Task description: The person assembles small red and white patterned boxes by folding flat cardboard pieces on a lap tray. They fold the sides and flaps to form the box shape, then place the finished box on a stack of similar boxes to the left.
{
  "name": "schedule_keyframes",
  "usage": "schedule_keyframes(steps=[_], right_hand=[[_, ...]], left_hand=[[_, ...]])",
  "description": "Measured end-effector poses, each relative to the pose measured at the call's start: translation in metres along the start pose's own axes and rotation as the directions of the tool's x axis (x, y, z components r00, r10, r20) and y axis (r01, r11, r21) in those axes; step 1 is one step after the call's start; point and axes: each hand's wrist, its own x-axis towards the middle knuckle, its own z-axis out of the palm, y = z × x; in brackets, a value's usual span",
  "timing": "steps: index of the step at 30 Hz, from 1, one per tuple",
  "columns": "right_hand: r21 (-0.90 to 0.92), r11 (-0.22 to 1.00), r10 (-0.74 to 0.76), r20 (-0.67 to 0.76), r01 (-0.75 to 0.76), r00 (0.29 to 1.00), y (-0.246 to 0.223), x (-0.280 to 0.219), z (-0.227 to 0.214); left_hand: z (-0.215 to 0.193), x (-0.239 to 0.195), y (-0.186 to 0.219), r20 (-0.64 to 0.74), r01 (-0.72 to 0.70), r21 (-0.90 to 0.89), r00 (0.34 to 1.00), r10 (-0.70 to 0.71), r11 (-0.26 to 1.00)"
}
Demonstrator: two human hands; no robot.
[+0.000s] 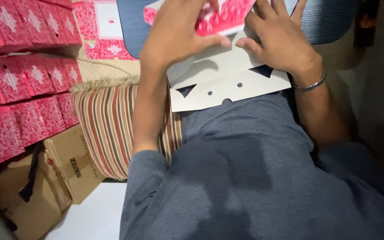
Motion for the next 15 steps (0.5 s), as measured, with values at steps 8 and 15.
schedule_keyframes(steps=[8, 15], right_hand=[[0.027, 0.999, -0.041, 0.294, 0.034, 0.955, -0.009, -0.008, -0.035], [0.039, 0.977, -0.21, 0.047, 0.209, 0.976, -0.036, 0.049, -0.048]], left_hand=[[0.049, -0.021, -0.016, -0.039, 0.406, 0.191, 0.913, -0.406, 0.894], [0.066, -0.032, -0.026, -0.005, 0.371, 0.35, 0.919, -0.394, 0.86]])
